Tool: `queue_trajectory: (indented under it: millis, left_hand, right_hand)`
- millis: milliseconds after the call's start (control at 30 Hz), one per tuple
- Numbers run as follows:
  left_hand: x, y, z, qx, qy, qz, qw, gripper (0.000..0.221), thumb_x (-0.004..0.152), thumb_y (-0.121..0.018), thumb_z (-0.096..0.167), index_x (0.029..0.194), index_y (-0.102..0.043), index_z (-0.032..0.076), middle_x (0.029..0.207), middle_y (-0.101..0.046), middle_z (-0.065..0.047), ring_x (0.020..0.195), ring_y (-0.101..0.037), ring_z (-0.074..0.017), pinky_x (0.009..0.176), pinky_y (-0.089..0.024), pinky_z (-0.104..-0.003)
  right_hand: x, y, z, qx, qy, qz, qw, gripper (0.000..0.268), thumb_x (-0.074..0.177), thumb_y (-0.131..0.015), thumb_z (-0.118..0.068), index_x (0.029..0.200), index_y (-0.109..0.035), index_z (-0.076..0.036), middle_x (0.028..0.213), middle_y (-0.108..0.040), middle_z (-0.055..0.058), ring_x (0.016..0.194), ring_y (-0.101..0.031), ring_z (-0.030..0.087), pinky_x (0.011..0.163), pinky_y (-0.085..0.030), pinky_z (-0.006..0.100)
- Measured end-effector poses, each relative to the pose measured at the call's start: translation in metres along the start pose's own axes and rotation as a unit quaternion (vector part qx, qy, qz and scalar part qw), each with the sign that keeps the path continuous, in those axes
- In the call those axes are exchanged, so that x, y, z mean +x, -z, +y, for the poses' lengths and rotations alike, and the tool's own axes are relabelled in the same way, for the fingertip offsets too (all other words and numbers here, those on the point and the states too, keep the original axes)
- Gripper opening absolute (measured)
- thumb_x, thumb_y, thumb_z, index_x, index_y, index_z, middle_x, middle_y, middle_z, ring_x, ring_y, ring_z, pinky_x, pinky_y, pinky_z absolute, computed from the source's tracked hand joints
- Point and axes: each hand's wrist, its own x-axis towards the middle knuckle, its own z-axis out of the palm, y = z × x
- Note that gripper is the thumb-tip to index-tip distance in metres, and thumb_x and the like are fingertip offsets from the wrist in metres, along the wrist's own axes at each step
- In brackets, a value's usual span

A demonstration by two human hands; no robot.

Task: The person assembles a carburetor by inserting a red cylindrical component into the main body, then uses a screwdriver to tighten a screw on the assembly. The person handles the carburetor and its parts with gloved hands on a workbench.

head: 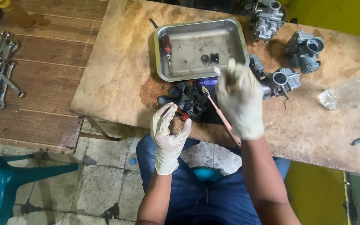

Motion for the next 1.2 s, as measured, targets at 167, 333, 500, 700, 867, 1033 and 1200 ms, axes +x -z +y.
queue_trajectory:
  millis: [167,333,500,700,867,1033,1200]
  left_hand:
    - [0.002,0.001,0.007,-0.003,-0.005,0.006,1.000,0.046,0.079,-0.087,0.019,0.120,-0.074,0.005,0.121,-0.070,-0.014,0.109,-0.072,-0.0299,0.094,-0.058,-0.038]
    - [0.005,0.008,0.000,0.003,-0.005,0.003,1.000,0.047,0.078,-0.088,0.017,0.121,-0.073,0.004,0.121,-0.069,-0.015,0.109,-0.071,-0.0297,0.094,-0.058,-0.037]
    - [0.002,0.004,-0.002,-0.006,-0.008,0.001,1.000,0.045,0.080,-0.087,0.019,0.120,-0.073,0.004,0.121,-0.069,-0.015,0.110,-0.072,-0.0308,0.094,-0.059,-0.038]
    - [0.005,0.007,-0.001,0.008,-0.029,-0.004,1.000,0.044,0.081,-0.086,0.020,0.119,-0.072,0.003,0.120,-0.069,-0.017,0.109,-0.072,-0.0329,0.093,-0.059,-0.040]
    - [0.006,0.009,0.000,0.008,-0.026,-0.005,1.000,0.045,0.081,-0.087,0.019,0.120,-0.071,0.003,0.120,-0.069,-0.018,0.108,-0.072,-0.0336,0.092,-0.059,-0.041]
    - [0.005,0.010,0.002,0.007,-0.024,-0.010,1.000,0.045,0.081,-0.086,0.020,0.120,-0.072,0.003,0.121,-0.068,-0.018,0.109,-0.071,-0.0343,0.093,-0.059,-0.041]
    - [0.006,0.011,0.004,0.004,-0.018,-0.014,1.000,0.045,0.081,-0.086,0.018,0.121,-0.072,0.003,0.120,-0.068,-0.018,0.108,-0.071,-0.0347,0.092,-0.059,-0.041]
  right_hand:
    - [0.012,-0.073,0.058,-0.057,-0.037,-0.163,0.984,0.015,0.091,-0.071,-0.012,0.102,-0.070,-0.002,0.078,-0.071,0.017,0.075,-0.074,0.040,0.068,-0.061,0.052]
    - [-0.008,-0.054,0.062,-0.065,-0.087,-0.217,0.970,0.023,0.089,-0.079,-0.026,0.109,-0.075,-0.017,0.093,-0.077,0.007,0.090,-0.076,0.032,0.079,-0.063,0.042]
    - [-0.032,-0.014,0.021,-0.003,0.020,-0.154,0.988,0.019,0.082,-0.085,-0.018,0.099,-0.077,-0.015,0.081,-0.071,0.010,0.076,-0.073,0.033,0.060,-0.060,0.045]
    - [-0.054,-0.015,-0.004,-0.036,0.133,-0.146,0.980,0.022,0.087,-0.077,-0.021,0.109,-0.073,-0.019,0.099,-0.070,0.005,0.081,-0.074,0.030,0.063,-0.062,0.044]
    - [-0.065,-0.026,0.014,-0.093,0.233,-0.130,0.959,0.020,0.090,-0.071,-0.025,0.110,-0.071,-0.021,0.102,-0.065,0.005,0.083,-0.071,0.027,0.065,-0.061,0.040]
    - [-0.057,-0.019,0.002,-0.103,0.267,-0.149,0.946,0.014,0.090,-0.067,-0.025,0.100,-0.068,-0.016,0.099,-0.062,0.010,0.080,-0.068,0.030,0.058,-0.057,0.042]
    - [-0.053,-0.014,-0.006,-0.074,0.257,-0.194,0.944,0.017,0.099,-0.061,-0.025,0.103,-0.066,-0.010,0.107,-0.059,0.016,0.086,-0.062,0.036,0.067,-0.053,0.046]
